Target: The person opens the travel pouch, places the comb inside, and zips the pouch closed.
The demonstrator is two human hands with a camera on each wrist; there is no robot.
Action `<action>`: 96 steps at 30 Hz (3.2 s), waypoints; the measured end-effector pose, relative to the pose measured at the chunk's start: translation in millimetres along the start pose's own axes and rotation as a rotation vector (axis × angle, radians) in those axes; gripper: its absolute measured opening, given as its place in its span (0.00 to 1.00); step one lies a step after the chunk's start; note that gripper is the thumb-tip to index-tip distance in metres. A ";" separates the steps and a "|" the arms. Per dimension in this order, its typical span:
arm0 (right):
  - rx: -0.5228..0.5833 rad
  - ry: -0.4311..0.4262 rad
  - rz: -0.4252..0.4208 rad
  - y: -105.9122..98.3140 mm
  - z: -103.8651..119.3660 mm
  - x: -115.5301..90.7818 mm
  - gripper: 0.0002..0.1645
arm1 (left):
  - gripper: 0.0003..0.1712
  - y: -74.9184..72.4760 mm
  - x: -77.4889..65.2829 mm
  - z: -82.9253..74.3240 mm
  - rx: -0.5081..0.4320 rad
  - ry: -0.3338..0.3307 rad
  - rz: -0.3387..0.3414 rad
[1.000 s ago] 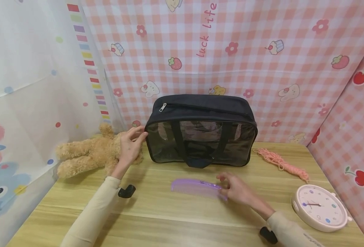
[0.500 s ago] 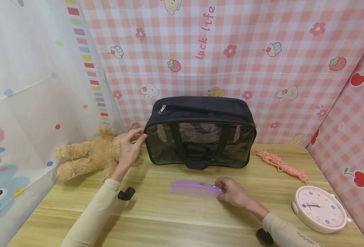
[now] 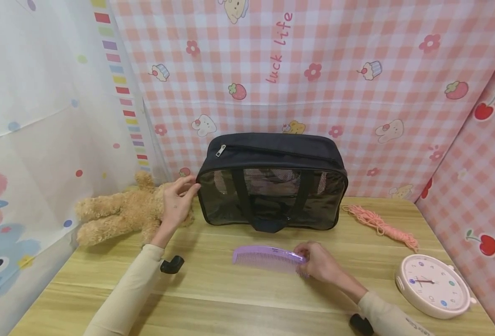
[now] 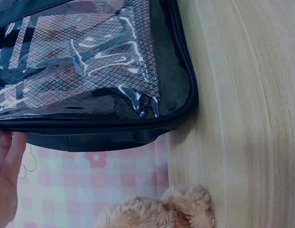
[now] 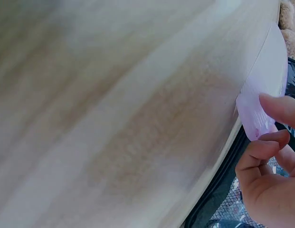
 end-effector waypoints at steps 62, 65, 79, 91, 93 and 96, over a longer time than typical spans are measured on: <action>-0.183 -0.383 -0.435 -161.8 117.3 -29.4 0.16 | 0.11 -0.3 -3.5 -36.5 0.013 0.052 -0.019; -0.180 -0.379 -0.459 -169.3 114.9 -29.0 0.16 | 0.10 -0.4 -3.6 -37.7 0.032 0.049 -0.022; -0.195 -0.339 -0.554 -194.5 127.3 -36.2 0.13 | 0.10 -0.5 -1.5 -39.4 0.044 0.071 -0.029; -0.181 -0.274 -0.598 -212.0 137.6 -31.5 0.12 | 0.10 -4.4 -4.2 -29.3 0.078 0.079 -0.035; -0.227 -0.316 -0.616 -214.6 140.6 -29.2 0.12 | 0.10 -3.9 -4.0 -18.9 0.083 0.079 -0.034; -0.308 -0.373 -0.653 -222.3 149.7 -27.3 0.13 | 0.10 -1.2 -3.2 -3.5 0.074 0.070 -0.025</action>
Point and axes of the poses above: each hand's wrist, its own x-axis towards the middle knuckle, its own y-axis out of the palm, z = x × y, the point moved 2 cm from there along x, towards the middle knuckle, and after that the axes turned 8 degrees about z, right-handed, at the moved point
